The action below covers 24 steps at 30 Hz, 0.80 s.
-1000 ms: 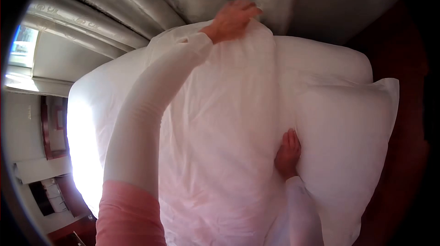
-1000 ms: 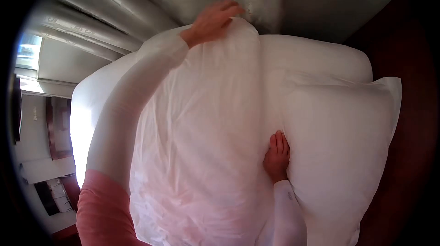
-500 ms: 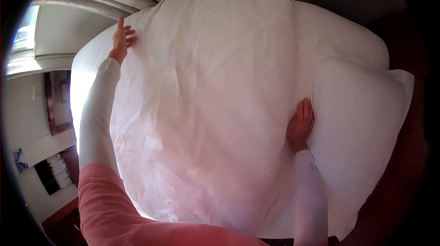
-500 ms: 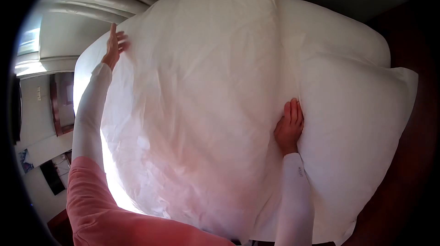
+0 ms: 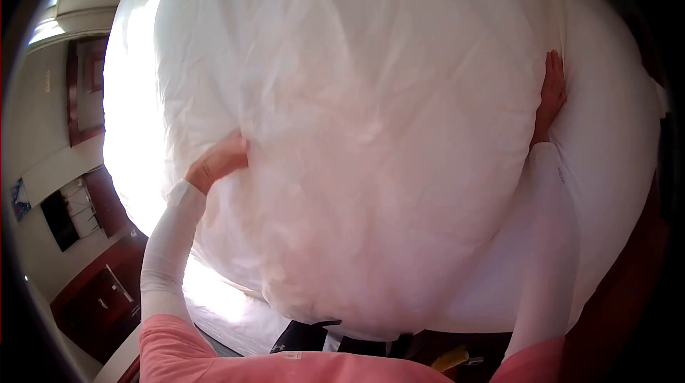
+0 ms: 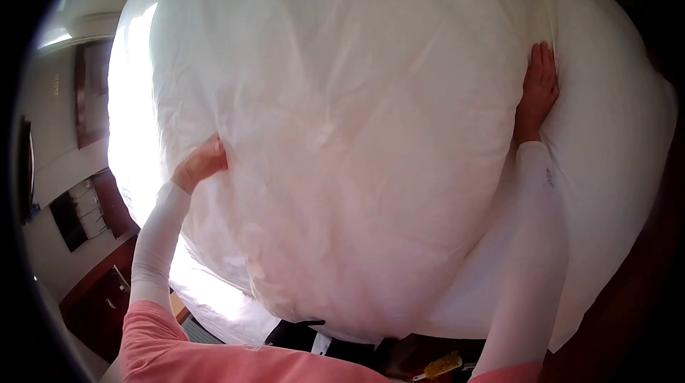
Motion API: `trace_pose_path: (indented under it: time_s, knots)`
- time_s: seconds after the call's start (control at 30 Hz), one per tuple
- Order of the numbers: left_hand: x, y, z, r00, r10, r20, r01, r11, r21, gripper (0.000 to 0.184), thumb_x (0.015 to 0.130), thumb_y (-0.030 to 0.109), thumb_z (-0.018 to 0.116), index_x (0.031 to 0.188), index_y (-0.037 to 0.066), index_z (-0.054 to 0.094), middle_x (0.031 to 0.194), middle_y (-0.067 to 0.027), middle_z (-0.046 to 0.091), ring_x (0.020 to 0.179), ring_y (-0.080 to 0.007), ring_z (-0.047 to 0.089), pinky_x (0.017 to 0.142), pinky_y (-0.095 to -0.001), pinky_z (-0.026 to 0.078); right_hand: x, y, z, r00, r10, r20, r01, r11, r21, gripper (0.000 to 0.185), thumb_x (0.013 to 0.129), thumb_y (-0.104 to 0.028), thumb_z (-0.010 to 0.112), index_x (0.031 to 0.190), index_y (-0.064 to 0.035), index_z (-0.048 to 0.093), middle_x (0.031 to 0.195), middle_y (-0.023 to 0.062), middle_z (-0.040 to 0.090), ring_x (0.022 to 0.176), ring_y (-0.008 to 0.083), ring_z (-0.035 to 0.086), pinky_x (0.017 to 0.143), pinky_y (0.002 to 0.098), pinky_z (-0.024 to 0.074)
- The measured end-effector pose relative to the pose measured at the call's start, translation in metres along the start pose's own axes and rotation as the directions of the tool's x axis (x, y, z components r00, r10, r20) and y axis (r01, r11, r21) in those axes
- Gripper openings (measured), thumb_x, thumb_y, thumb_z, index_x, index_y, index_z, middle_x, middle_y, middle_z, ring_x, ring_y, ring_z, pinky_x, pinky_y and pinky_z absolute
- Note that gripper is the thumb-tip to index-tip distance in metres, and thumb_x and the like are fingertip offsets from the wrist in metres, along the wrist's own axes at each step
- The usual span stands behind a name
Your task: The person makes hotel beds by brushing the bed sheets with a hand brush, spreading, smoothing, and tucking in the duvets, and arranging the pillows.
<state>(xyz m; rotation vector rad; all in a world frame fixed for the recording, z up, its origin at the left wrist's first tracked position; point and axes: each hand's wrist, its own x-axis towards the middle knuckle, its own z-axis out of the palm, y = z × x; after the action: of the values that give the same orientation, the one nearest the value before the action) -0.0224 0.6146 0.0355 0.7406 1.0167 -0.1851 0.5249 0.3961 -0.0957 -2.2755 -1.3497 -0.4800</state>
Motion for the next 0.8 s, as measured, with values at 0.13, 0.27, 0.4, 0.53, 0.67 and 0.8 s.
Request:
trace_pose_path:
  time_s: [0.13, 0.27, 0.4, 0.53, 0.67, 0.8]
  knots:
    - [-0.109, -0.225, 0.024, 0.918, -0.368, -0.149, 0.392, 0.9, 0.19, 0.051, 0.073, 0.023, 0.073, 0.116, 0.0, 0.056, 0.105, -0.0054, 0.062, 0.097, -0.0156, 0.056, 0.085, -0.027, 0.044, 0.006, -0.024, -0.033, 0.999, -0.042, 0.005, 0.042, 0.997, 0.058, 0.035, 0.089, -0.006, 0.047, 0.124, -0.0031, 0.05, 0.131, 0.0143, 0.048, 0.12, 0.0274, 0.046, 0.098, 0.0358, 0.037]
    - [-0.18, -0.288, 0.055, 0.969, -0.219, -0.115, 0.156, 0.901, -0.406, 0.075, 0.073, 0.041, 0.072, 0.128, -0.001, 0.043, 0.12, -0.0099, 0.055, 0.108, -0.0226, 0.055, 0.092, -0.0351, 0.044, -0.056, -0.072, -0.102, 0.686, 0.292, 0.666, -0.633, -0.213, 0.745, 0.053, 0.098, -0.039, 0.03, 0.132, 0.0, 0.043, 0.132, 0.0081, 0.047, 0.121, 0.018, 0.042, 0.105, 0.0292, 0.028]
    - [-0.196, -0.294, 0.077, 0.995, -0.007, -0.099, 0.0, 0.998, -0.07, 0.074, 0.07, 0.032, 0.072, 0.128, -0.004, 0.042, 0.119, -0.0144, 0.055, 0.107, -0.0248, 0.055, 0.089, -0.0362, 0.045, -0.181, -0.16, -0.23, 0.353, 0.366, 0.861, -0.917, -0.045, 0.395, 0.069, 0.077, -0.034, 0.063, 0.132, -0.0003, 0.04, 0.126, 0.0114, 0.05, 0.116, 0.0199, 0.045, 0.098, 0.031, 0.0343]
    - [-0.222, -0.32, 0.078, 0.971, -0.065, -0.229, 0.113, 0.973, 0.203, 0.065, 0.066, 0.014, 0.067, 0.124, -0.005, 0.046, 0.109, -0.0133, 0.059, 0.103, -0.0252, 0.055, 0.09, -0.0337, 0.042, -0.319, -0.193, -0.355, 0.058, 0.252, 0.966, -0.998, -0.002, 0.06, 0.065, 0.071, -0.021, 0.069, 0.128, 0.0018, 0.045, 0.119, 0.0115, 0.056, 0.111, 0.0236, 0.051, 0.095, 0.0325, 0.0385]
    - [-0.231, -0.345, 0.083, 0.978, 0.01, -0.21, 0.054, 0.953, 0.298, 0.07, 0.064, 0.017, 0.068, 0.127, -0.002, 0.042, 0.116, -0.0127, 0.055, 0.105, -0.0259, 0.053, 0.094, -0.0349, 0.04, -0.474, -0.233, -0.408, 0.183, 0.307, 0.934, -0.982, 0.002, 0.191, 0.078, 0.061, -0.017, 0.075, 0.129, 0.0062, 0.042, 0.125, 0.0143, 0.052, 0.119, 0.024, 0.045, 0.1, 0.0327, 0.0343]
    - [-0.244, -0.371, 0.063, 0.987, -0.123, -0.108, 0.145, 0.962, 0.232, 0.066, 0.066, 0.018, 0.068, 0.124, -0.003, 0.046, 0.12, -0.0129, 0.052, 0.109, -0.025, 0.05, 0.093, -0.0338, 0.04, -0.446, -0.237, -0.468, 0.031, 0.212, 0.977, -0.944, -0.315, 0.099, 0.057, 0.064, -0.024, 0.07, 0.112, 0.0047, 0.057, 0.105, 0.0112, 0.062, 0.092, 0.0186, 0.06, 0.084, 0.0299, 0.0459]
